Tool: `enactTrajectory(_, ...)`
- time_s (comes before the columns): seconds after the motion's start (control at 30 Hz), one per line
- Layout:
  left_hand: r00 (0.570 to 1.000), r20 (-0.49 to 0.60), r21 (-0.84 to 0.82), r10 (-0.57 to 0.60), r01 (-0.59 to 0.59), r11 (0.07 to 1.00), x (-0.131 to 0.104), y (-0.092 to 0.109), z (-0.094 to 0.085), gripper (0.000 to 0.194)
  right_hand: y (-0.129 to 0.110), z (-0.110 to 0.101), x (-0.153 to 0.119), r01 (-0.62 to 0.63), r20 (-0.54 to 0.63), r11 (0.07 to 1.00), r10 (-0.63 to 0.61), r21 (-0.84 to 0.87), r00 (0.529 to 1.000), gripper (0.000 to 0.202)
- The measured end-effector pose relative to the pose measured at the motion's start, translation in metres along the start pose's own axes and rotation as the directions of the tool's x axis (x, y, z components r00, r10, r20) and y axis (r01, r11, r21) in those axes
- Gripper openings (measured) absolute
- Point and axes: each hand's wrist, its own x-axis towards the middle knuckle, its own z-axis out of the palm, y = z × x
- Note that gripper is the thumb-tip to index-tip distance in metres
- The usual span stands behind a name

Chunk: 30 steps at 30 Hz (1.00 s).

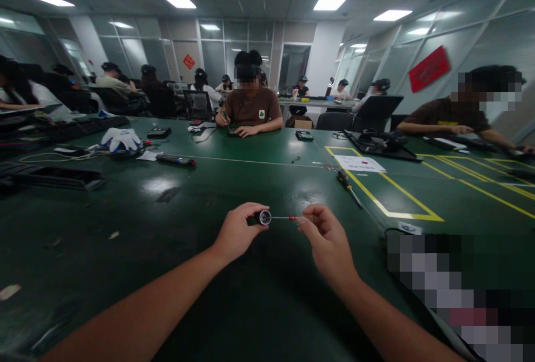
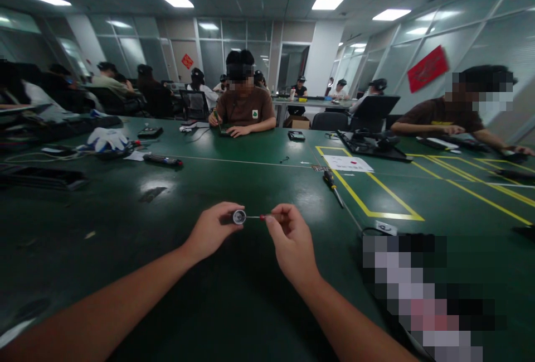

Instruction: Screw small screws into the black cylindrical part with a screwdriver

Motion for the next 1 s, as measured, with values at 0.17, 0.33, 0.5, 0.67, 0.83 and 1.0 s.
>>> enactTrajectory(0.17, 1.0, -0.002, 0.03, 0.026, -0.026, 0.999, 0.0, 0.0, 0.001, 0.042, -0.007, 0.002, 0.002, -0.033, 0.015, 0.999, 0.033, -0.009, 0.999, 0.031)
enactTrajectory(0.33, 1.0, 0.003, 0.024, 0.021, -0.021, 0.999, 0.0, 0.001, 0.0, 0.042, -0.004, 0.002, 0.003, -0.04, 0.011, 0.998, 0.039, 0.045, 0.999, 0.035)
enactTrajectory(0.5, 1.0, 0.003, 0.021, 0.013, -0.014, 1.0, -0.001, 0.0, 0.0, 0.042, 0.003, 0.002, 0.004, -0.074, -0.006, 0.991, 0.075, 0.114, 0.997, 0.032)
enactTrajectory(0.67, 1.0, 0.0, 0.02, 0.012, -0.012, 1.0, -0.001, -0.001, 0.001, 0.042, 0.004, 0.002, 0.004, -0.047, -0.011, 0.99, 0.049, 0.131, 0.999, 0.025)
enactTrajectory(0.83, 1.0, -0.003, 0.042, 0.021, -0.021, 0.999, -0.001, 0.001, 0.001, 0.04, 0.0, 0.001, 0.002, 0.021, 0.018, 0.998, -0.02, -0.061, 1.0, 0.03)
enactTrajectory(1.0, 1.0, -0.015, 0.031, 0.012, -0.012, 0.999, 0.0, -0.003, 0.002, 0.039, 0.007, 0.003, 0.002, -0.028, 0.022, 1.0, 0.028, 0.006, 0.999, 0.034)
